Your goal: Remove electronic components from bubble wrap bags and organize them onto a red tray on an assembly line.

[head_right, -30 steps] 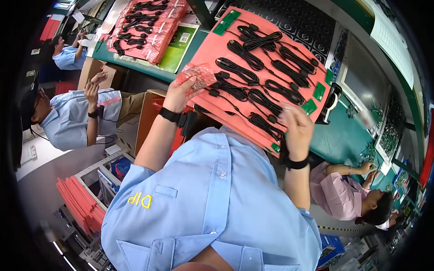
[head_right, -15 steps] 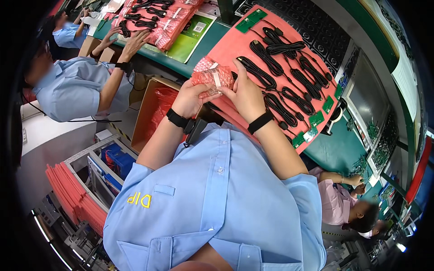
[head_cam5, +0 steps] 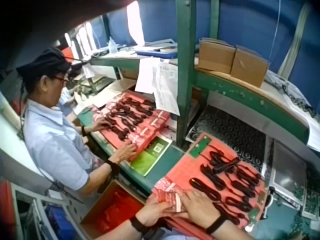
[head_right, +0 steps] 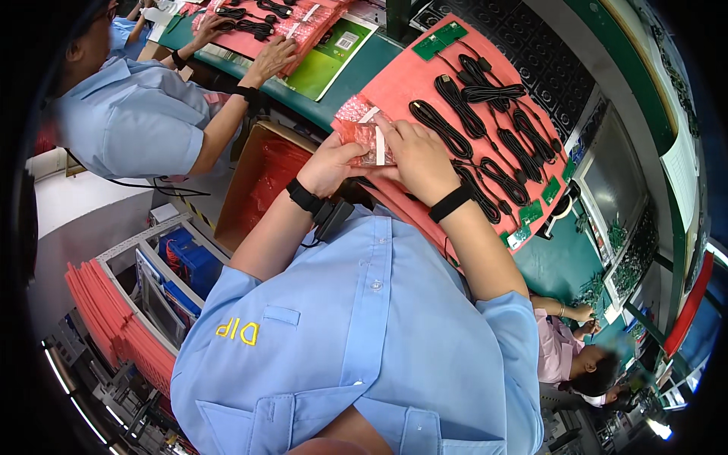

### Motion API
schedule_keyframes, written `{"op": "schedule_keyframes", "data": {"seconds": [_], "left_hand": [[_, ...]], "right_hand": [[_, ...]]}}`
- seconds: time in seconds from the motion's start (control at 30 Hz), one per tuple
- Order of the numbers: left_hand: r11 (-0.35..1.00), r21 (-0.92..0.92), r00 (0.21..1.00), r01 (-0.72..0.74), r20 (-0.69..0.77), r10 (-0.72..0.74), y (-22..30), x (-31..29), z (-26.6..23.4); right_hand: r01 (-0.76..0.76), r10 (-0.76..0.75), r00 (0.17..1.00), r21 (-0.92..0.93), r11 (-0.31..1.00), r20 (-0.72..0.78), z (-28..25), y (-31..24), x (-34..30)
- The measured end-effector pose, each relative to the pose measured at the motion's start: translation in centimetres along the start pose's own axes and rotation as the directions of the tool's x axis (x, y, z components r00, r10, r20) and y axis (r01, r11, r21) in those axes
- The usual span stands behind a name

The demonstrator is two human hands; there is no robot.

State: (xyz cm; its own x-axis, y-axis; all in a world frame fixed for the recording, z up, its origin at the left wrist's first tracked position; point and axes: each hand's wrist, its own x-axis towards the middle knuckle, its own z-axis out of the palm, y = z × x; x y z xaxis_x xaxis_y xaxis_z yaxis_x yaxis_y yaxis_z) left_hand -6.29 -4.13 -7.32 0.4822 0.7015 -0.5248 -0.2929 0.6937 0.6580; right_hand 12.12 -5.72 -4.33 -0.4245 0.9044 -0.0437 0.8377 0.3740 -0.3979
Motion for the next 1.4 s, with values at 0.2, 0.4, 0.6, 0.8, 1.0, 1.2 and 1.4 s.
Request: {"op": "schedule_keyframes", "data": {"seconds": [0.2,0.4,0.6,0.8,1.0,1.2,1.4], "left_hand": [[0.998,0.050,0.986,-0.048,0.159,0.040,-0.4,-1.0,-0.9],[0.634,0.683,0.885,-0.363,0.041,0.463,-1.6,-2.3,-1.8],[0.795,0.499,0.628,-0.344,-0.508,0.590,-5.0,-1.1,-13.4],[0.878,0.202,0.304,0.434,-0.950,0.069,-16.9,2.8,-32.5],[0.889,0.182,0.356,0.420,-0.934,0.023,-14.2,2.6,-32.3],[0.992,0.114,0.172,-0.063,-0.977,0.123,-12.2,-2.3,-30.1],[0.869,0.099,0.341,-0.485,-0.894,0.292,-6.5,-5.6,-22.1]], "right_hand": [[0.003,-0.006,1.000,0.392,0.920,0.007,0.3,0.8,0.8],[-0.393,0.165,0.919,0.794,0.464,0.359,2.8,2.6,2.6],[-0.220,0.207,0.967,-0.077,0.972,-0.147,5.5,1.3,5.0],[-0.182,0.202,0.961,0.118,0.976,-0.187,1.5,-1.3,5.0],[-0.312,0.496,0.863,0.670,0.673,-0.096,-4.8,4.3,5.7],[-0.469,0.485,0.827,0.127,0.874,-0.283,-1.8,14.1,12.2],[-0.436,0.375,0.854,-0.103,0.894,-0.361,0.4,14.5,11.9]]}}
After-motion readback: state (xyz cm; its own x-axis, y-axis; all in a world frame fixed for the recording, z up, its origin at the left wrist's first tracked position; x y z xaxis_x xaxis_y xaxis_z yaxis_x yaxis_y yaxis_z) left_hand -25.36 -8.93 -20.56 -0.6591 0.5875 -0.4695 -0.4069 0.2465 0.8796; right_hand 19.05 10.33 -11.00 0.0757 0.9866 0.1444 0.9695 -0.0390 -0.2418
